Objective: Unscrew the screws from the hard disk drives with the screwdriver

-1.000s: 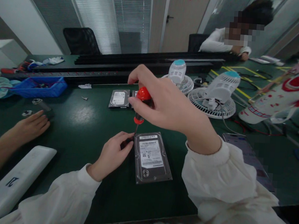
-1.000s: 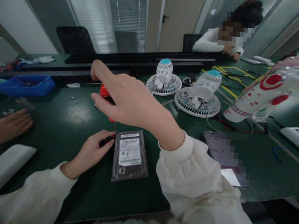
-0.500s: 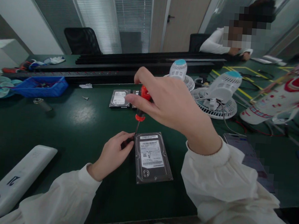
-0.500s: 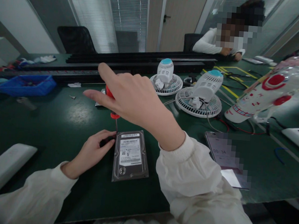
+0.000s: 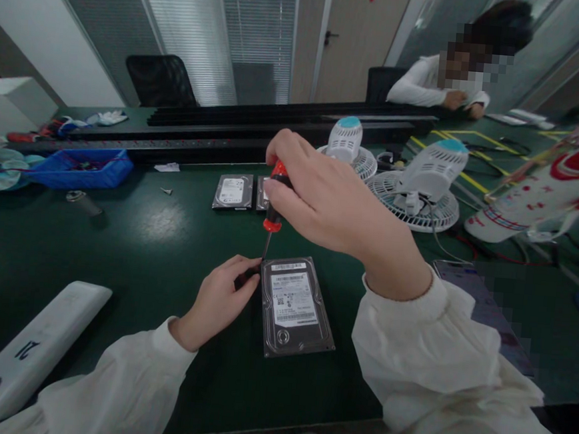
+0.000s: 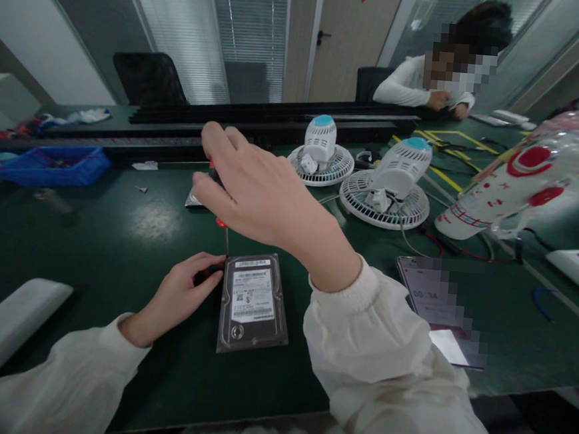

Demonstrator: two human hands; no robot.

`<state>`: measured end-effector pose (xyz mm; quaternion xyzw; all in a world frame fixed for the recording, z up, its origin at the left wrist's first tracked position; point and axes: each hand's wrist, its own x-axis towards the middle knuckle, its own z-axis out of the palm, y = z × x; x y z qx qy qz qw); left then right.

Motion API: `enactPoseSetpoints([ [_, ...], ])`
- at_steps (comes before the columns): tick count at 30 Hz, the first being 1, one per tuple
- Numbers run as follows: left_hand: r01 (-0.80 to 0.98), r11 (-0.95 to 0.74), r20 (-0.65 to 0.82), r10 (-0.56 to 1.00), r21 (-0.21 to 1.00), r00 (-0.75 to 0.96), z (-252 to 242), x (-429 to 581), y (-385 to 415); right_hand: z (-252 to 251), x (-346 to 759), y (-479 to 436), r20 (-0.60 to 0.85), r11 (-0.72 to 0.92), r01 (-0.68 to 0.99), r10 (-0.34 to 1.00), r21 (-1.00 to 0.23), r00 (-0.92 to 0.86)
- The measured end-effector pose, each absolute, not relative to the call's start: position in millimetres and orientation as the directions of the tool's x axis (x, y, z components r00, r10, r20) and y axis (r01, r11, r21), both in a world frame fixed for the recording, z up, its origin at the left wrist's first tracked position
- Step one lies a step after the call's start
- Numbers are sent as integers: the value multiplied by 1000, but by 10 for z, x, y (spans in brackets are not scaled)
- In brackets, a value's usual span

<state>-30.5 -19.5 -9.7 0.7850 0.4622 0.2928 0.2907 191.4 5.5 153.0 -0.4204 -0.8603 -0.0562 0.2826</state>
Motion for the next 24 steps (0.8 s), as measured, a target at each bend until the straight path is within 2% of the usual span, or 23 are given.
enactPoseSetpoints([
  [3, 553, -409, 198, 894, 726, 402, -94, -306, -198, 1545, 1931, 57, 541, 720, 670, 643, -183, -543],
  [8, 559, -420, 211, 892, 715, 400, -75, -294, -210, 1568, 1894, 63, 534, 575, 809, 726, -123, -434],
  [10, 564, -425, 215, 891, 709, 400, -75, -293, -211, 1566, 1904, 59, 517, 574, 807, 737, -139, -435],
  [18, 562, -431, 215, 887, 706, 409, -98, -300, -199, 1570, 1931, 45, 503, 787, 560, 605, -260, -617],
  [22, 559, -433, 219, 886, 707, 409, -89, -296, -196, 1589, 1891, 45, 457, 687, 702, 693, -186, -557],
  [24, 556, -434, 219, 885, 709, 412, -88, -296, -196, 1584, 1909, 52, 454, 666, 724, 709, -180, -540],
])
